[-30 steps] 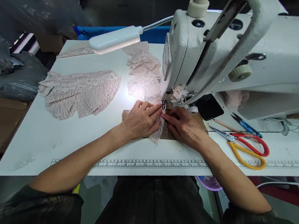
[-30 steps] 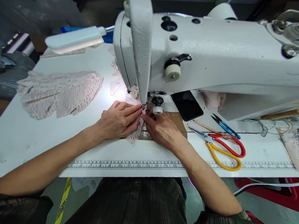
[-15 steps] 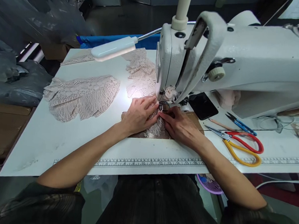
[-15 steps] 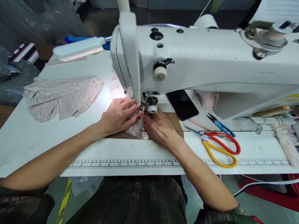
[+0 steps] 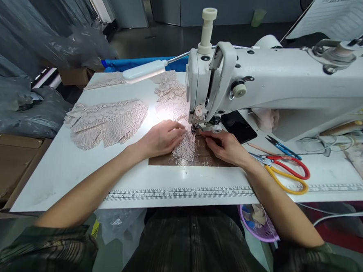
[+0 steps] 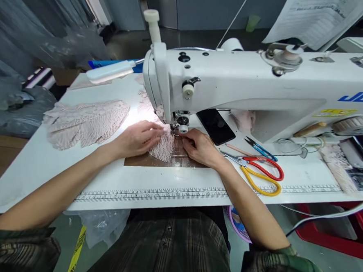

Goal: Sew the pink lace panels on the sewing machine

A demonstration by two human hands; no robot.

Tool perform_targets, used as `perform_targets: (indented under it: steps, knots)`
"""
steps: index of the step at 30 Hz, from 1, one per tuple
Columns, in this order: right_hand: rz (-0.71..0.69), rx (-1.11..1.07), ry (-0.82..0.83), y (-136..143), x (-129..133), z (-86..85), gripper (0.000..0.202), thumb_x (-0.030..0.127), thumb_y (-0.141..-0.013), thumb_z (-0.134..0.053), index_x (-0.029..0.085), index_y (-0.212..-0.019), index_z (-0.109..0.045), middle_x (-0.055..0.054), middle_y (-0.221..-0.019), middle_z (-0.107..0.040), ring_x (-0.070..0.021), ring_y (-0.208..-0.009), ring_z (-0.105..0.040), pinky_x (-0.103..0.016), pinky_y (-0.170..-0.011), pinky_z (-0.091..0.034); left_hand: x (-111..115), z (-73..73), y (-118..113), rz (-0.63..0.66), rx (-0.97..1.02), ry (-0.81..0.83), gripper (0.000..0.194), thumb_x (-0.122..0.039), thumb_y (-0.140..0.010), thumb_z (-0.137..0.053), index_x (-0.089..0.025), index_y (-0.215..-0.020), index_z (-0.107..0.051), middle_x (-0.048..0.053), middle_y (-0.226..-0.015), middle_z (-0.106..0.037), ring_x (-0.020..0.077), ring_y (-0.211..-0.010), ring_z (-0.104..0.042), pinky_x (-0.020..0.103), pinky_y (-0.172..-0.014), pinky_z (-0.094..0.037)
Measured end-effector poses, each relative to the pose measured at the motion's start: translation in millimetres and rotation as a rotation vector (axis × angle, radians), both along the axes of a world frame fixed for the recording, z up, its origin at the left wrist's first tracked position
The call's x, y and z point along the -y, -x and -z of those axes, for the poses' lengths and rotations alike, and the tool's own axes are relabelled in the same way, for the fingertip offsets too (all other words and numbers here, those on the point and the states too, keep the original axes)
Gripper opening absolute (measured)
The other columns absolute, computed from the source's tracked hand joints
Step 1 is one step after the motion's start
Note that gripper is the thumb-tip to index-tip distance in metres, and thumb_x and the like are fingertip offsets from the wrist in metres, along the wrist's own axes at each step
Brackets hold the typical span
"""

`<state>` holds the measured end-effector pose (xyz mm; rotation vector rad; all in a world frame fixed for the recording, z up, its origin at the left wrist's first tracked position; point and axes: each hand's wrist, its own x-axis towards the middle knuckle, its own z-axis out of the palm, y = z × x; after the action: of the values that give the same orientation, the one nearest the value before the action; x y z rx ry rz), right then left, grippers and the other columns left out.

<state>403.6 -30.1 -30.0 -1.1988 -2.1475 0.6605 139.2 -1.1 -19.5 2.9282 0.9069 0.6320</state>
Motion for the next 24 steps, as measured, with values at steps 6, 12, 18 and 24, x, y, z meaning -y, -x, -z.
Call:
perform_targets:
  steps: [6,12,18,24]
  knots:
    - [0.097,-0.051,0.043,5,0,1.3,0.028,0.019,-0.086,-0.054,0.014,-0.105,-0.074,-0.007,-0.089,-0.07,-0.0157,-0.073,-0.063,-0.029,-0.069,-0.05,22,3.6,-1,0.204,0.126,0.293,0.019,-0.031,-0.093,-0.062,-0.015,-0.088,-0.068,0.009,-0.095,-0.069,0.0184,-0.088,-0.065,0.032,-0.075,-0.056]
    - [0.043,-0.069,-0.02,6,2,2.6,0.026,0.018,-0.088,-0.052,0.014,-0.104,-0.073,-0.006,-0.087,-0.068,-0.0142,-0.071,-0.061,-0.029,-0.07,-0.049,25,3.2,-2,0.109,0.162,0.362,0.022,-0.025,-0.097,-0.053,-0.015,-0.083,-0.067,0.009,-0.095,-0.067,0.0179,-0.086,-0.064,0.034,-0.076,-0.055]
    - [-0.23,-0.088,-0.077,15,13,1.0,0.034,0.037,-0.085,-0.07,0.015,-0.11,-0.064,-0.005,-0.089,-0.062,-0.0151,-0.075,-0.058,-0.029,-0.069,-0.05,29,7.5,-8,0.022,0.312,0.233,0.022,-0.026,-0.098,-0.053,-0.014,-0.082,-0.062,0.009,-0.093,-0.067,0.017,-0.081,-0.063,0.035,-0.076,-0.053]
    - [-0.232,-0.196,-0.115,21,15,4.2,0.014,0.029,-0.095,-0.057,0.018,-0.097,-0.066,-0.005,-0.086,-0.064,-0.0148,-0.076,-0.059,-0.029,-0.071,-0.05,25,11.0,-13,0.158,0.24,-0.119,0.01,-0.025,-0.091,-0.067,-0.016,-0.094,-0.064,0.007,-0.094,-0.073,0.0175,-0.082,-0.067,0.035,-0.074,-0.054]
